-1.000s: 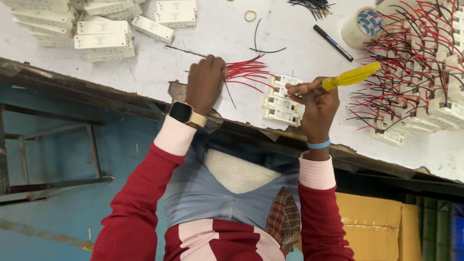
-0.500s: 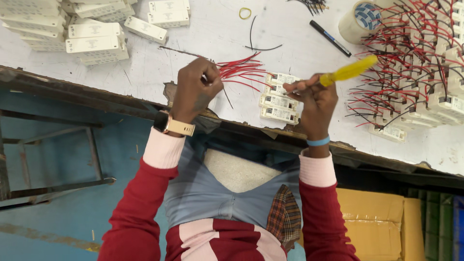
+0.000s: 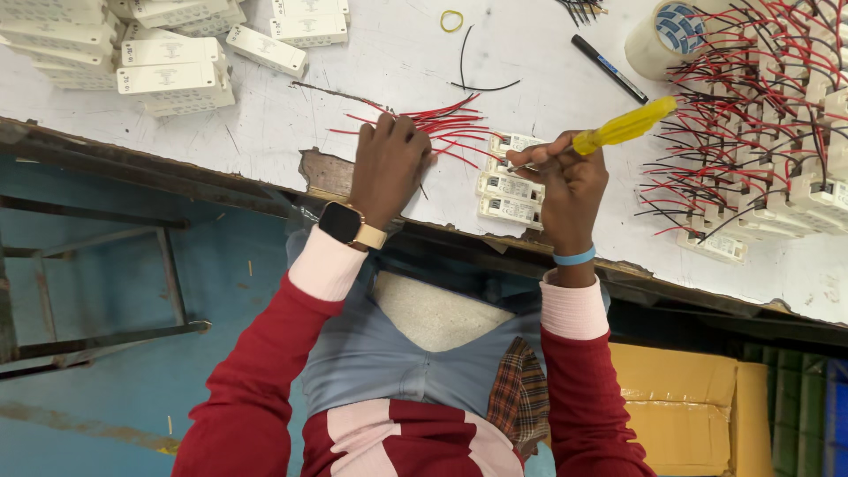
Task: The person sits on the floor at a workbench and assembles white electrical components by inserting red and black wires into terminals and tightening them with a yellow screwdriver. The person handles bundles of wires, picks up components, and places finished units aside.
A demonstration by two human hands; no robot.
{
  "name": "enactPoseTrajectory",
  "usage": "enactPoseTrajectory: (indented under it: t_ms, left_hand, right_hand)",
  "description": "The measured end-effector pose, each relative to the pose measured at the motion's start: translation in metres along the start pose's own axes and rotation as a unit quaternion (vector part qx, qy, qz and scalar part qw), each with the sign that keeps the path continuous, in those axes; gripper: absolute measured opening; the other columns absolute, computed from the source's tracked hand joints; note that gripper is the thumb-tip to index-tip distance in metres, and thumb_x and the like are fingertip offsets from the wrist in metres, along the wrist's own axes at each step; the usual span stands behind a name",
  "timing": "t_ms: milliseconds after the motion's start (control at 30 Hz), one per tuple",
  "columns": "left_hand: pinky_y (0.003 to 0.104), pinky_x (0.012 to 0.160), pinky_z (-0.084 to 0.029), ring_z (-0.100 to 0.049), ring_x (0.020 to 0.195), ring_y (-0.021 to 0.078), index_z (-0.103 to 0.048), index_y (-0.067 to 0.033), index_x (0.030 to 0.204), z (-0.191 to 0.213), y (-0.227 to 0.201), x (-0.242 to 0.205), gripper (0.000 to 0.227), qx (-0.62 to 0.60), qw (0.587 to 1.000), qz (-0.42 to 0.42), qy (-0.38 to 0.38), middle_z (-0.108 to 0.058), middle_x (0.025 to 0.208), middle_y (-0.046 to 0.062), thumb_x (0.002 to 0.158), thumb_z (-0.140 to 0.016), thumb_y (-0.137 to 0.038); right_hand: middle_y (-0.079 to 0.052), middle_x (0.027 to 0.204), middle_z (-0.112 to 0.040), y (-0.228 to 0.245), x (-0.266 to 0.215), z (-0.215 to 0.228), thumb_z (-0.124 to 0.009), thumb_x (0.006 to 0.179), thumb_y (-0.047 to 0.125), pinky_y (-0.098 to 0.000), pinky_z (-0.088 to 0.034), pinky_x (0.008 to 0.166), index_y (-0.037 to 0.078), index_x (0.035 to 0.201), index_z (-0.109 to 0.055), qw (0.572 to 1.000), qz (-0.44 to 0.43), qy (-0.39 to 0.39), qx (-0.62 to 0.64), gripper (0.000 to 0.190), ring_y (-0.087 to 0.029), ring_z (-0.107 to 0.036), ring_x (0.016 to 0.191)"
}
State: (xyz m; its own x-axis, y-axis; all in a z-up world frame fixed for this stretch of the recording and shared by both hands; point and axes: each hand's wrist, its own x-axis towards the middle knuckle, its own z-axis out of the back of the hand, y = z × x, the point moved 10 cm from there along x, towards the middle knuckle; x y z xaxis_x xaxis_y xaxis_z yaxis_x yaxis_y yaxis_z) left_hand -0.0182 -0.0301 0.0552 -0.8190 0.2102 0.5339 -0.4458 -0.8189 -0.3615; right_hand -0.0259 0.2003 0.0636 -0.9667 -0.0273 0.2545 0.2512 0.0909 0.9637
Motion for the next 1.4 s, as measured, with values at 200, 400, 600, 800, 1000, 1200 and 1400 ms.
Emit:
enactPoseTrajectory:
  t_ms: [200,400,600,800,1000,1200,1400]
  left_hand:
    - [0.046,0.088,-0.046,-0.058,0.096,0.0304,-0.064,-0.0067,0.100,0.031,0.009,0.004,0.003,-0.090,0.990,0.051,-0.100,-0.062,0.098,0.009,0.102,-0.066,-0.008]
    - [0.039,0.079,-0.054,-0.066,0.091,0.0312,-0.062,-0.0006,0.111,0.056,-0.028,-0.004,0.006,-0.283,0.952,0.034,-0.109,-0.062,0.101,0.013,0.107,-0.064,-0.004]
    - [0.038,0.069,-0.052,-0.065,0.080,0.0290,-0.069,-0.0012,0.102,0.020,-0.051,0.005,0.011,-0.284,0.959,0.013,0.004,-0.062,0.093,0.012,0.093,-0.074,-0.005]
    - [0.037,0.070,-0.053,-0.067,0.082,0.0276,-0.069,-0.0022,0.099,0.004,-0.044,-0.001,0.010,-0.287,0.957,0.034,-0.005,-0.062,0.095,0.011,0.093,-0.075,-0.007]
    - [0.036,0.069,-0.054,-0.067,0.079,0.0259,-0.069,-0.0022,0.099,-0.006,-0.044,0.001,0.010,-0.297,0.954,0.045,0.012,-0.062,0.093,0.010,0.093,-0.075,-0.008]
    - [0.036,0.069,-0.054,-0.067,0.080,0.0262,-0.068,-0.0024,0.099,-0.007,-0.044,0.001,0.009,-0.294,0.955,0.043,0.013,-0.061,0.094,0.010,0.093,-0.075,-0.007]
    - [0.037,0.068,-0.053,-0.066,0.080,0.0264,-0.068,-0.0033,0.097,-0.011,-0.042,0.002,0.011,-0.280,0.959,0.039,0.016,-0.061,0.094,0.009,0.092,-0.075,-0.009]
  right_hand:
    - [-0.015,0.099,-0.073,0.004,0.001,0.005,-0.061,0.110,0.004,-0.0366,-0.067,0.088,0.004,0.114,-0.046,1.000,0.009,0.001,-0.013,0.016,-0.027,-0.077,0.101]
    - [-0.012,0.098,-0.070,0.002,-0.003,-0.003,-0.060,0.111,0.004,-0.0354,-0.067,0.088,0.004,0.114,-0.044,0.999,-0.003,0.031,-0.020,0.016,-0.026,-0.078,0.100]
    - [-0.013,0.098,-0.073,0.001,-0.002,-0.018,-0.059,0.111,0.005,-0.0336,-0.067,0.086,0.003,0.113,-0.045,0.998,-0.001,0.044,-0.034,0.014,-0.024,-0.077,0.099]
    - [-0.013,0.096,-0.073,-0.001,-0.006,-0.021,-0.056,0.111,-0.001,-0.0323,-0.067,0.084,0.000,0.112,-0.046,0.996,0.002,0.039,-0.079,0.010,-0.023,-0.078,0.098]
    - [-0.012,0.098,-0.071,0.006,-0.006,-0.025,-0.051,0.110,-0.009,-0.0330,-0.067,0.088,-0.003,0.113,-0.046,0.989,0.029,0.053,-0.133,0.009,-0.022,-0.077,0.100]
    - [-0.013,0.098,-0.071,0.009,-0.007,-0.029,-0.051,0.109,-0.013,-0.0333,-0.067,0.090,-0.004,0.113,-0.046,0.984,0.049,0.058,-0.159,0.011,-0.022,-0.077,0.099]
    - [-0.016,0.095,-0.073,0.019,-0.005,-0.034,-0.051,0.104,-0.019,-0.0352,-0.066,0.090,-0.006,0.110,-0.048,0.974,0.089,0.042,-0.204,0.014,-0.025,-0.079,0.099]
